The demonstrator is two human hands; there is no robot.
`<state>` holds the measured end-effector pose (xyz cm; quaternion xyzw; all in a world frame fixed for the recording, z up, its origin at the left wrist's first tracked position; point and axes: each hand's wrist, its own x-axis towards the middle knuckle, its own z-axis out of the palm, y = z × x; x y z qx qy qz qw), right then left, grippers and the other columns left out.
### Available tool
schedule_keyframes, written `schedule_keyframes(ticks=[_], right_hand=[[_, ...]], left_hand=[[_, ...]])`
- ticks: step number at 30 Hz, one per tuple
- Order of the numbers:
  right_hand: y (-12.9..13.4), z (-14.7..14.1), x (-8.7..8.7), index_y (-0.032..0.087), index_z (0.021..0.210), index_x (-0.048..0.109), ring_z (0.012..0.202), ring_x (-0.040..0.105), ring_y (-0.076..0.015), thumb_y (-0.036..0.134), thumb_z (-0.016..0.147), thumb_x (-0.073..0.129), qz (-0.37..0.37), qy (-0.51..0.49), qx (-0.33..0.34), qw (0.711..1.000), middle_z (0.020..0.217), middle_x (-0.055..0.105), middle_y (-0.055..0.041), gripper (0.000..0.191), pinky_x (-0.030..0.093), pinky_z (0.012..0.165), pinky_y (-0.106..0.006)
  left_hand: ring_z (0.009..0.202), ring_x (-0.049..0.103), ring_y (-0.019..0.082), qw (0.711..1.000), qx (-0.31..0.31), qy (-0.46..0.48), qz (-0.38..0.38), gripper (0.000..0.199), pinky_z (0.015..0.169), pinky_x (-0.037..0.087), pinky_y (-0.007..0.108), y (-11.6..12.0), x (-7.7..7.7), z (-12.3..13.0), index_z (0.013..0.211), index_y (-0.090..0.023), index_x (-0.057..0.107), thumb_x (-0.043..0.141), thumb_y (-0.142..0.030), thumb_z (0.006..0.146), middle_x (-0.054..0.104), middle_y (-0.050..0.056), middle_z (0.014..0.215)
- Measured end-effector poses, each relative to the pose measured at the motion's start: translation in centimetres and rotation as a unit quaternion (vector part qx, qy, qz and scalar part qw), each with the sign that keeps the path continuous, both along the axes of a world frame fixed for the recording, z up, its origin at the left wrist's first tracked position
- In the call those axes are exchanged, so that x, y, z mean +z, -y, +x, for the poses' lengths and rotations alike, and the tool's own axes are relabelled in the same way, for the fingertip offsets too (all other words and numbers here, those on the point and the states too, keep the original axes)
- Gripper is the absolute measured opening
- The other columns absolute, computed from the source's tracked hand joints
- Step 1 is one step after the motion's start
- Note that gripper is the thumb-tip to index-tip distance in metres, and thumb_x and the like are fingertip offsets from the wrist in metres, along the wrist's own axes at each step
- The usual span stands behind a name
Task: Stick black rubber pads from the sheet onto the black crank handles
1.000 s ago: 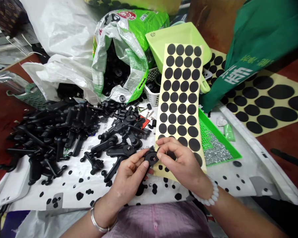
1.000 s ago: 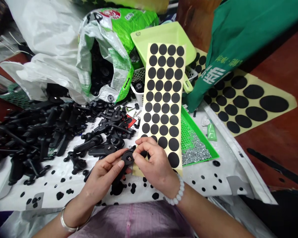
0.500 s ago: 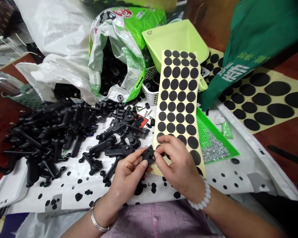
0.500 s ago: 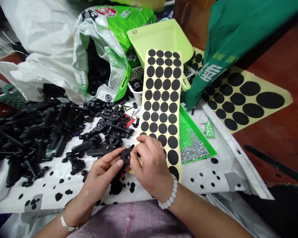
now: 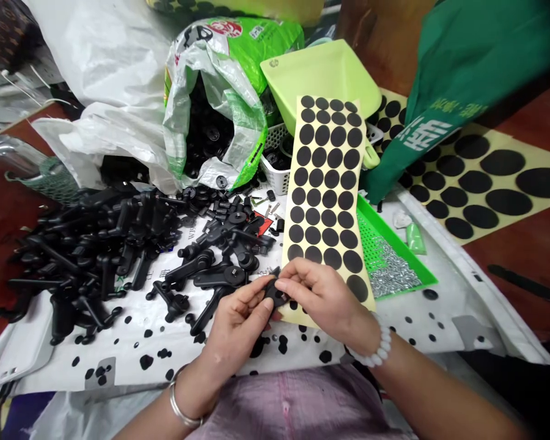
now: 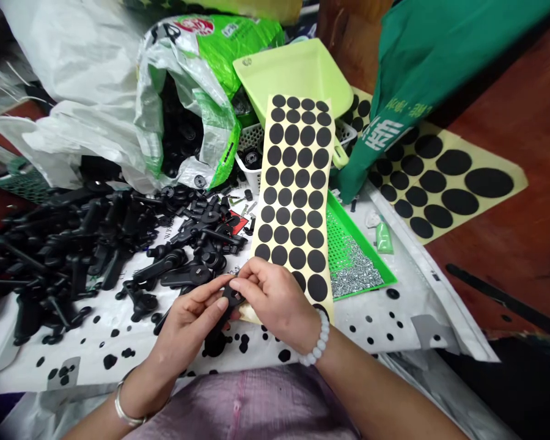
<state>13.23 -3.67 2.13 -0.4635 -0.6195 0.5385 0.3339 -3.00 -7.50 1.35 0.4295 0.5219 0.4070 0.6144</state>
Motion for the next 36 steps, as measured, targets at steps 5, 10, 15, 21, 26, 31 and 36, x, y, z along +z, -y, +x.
schedule_keyframes(ticks=[5,10,15,21,26,31,36], right_hand=[[0.7,0.2,0.2,0.019,0.095,0.059,0.063,0.056,-0.0117,0.017,0.084,0.047,-0.012,-0.05,0.034,0.998,0.072,0.059,0.0005,0.016,0.047,0.056,-0.023],[2.3,-1.2,0.1,0.017,0.092,0.056,0.062,0.054,-0.015,0.02,0.079,0.061,0.135,0.093,-0.021,0.986,0.07,0.057,-0.0004,0.015,0.045,0.056,-0.028],[2.6,-1.5,0.1,0.015,0.09,0.056,0.07,0.057,-0.0163,0.008,0.084,0.048,0.229,0.127,0.02,0.965,0.078,0.061,-0.0037,0.013,0.046,0.063,-0.03],[2.4,0.9,0.4,0.018,0.098,0.059,0.081,0.061,-0.0147,0.013,0.09,0.042,0.233,0.058,0.007,0.971,0.089,0.065,-0.0038,0.019,0.05,0.07,-0.027],[3.5,3.4,0.3,0.021,0.1,0.06,0.084,0.063,-0.0146,0.016,0.089,0.051,0.277,0.075,-0.108,0.952,0.091,0.066,-0.0021,0.015,0.051,0.073,-0.027],[4.4,5.8,-0.3,0.02,0.099,0.061,0.084,0.063,-0.0172,0.014,0.087,0.053,0.322,0.115,-0.171,0.924,0.09,0.066,-0.0037,0.016,0.051,0.075,-0.03],[4.7,7.2,-1.5,0.018,0.097,0.062,0.088,0.06,-0.0222,0.014,0.083,0.058,0.39,0.2,-0.169,0.883,0.091,0.065,-0.0074,0.016,0.048,0.076,-0.038]], left_hand=[[0.065,0.064,0.015,0.999,0.014,0.035,-0.017,0.04,0.055,0.049,0.02,-0.1,-0.2,-0.5,0.114,-0.015,0.06,0.065,-0.033,0.079,0.07,0.005,0.074],[0.056,0.059,0.009,0.998,0.038,0.051,-0.023,0.031,0.05,0.048,0.018,-0.3,-0.5,-0.6,0.105,-0.018,0.066,0.063,-0.036,0.081,0.069,0.002,0.079],[0.055,0.061,0.01,0.998,0.042,0.032,-0.042,0.029,0.053,0.049,0.018,-0.1,-0.7,-0.8,0.1,-0.018,0.068,0.067,-0.036,0.077,0.068,0.0,0.07],[0.066,0.065,0.016,0.984,0.087,-0.13,0.089,0.035,0.062,0.054,0.026,-0.3,0.2,-2.8,0.108,-0.018,0.066,0.061,-0.04,0.081,0.071,0.005,0.084],[0.105,0.058,0.024,0.803,0.131,-0.472,0.338,0.04,0.094,0.045,0.038,-2.8,0.9,-5.5,0.12,-0.019,0.06,0.058,-0.034,0.082,0.062,0.009,0.115],[0.107,0.057,0.025,0.733,0.099,-0.539,0.403,0.034,0.094,0.044,0.039,-3.5,1.0,-5.0,0.114,-0.014,0.062,0.056,-0.027,0.084,0.052,0.016,0.126],[0.081,0.063,0.018,0.786,-0.038,-0.459,0.412,0.018,0.075,0.048,0.028,-1.1,1.1,-1.6,0.093,-0.014,0.067,0.054,-0.024,0.086,0.067,0.008,0.088]])
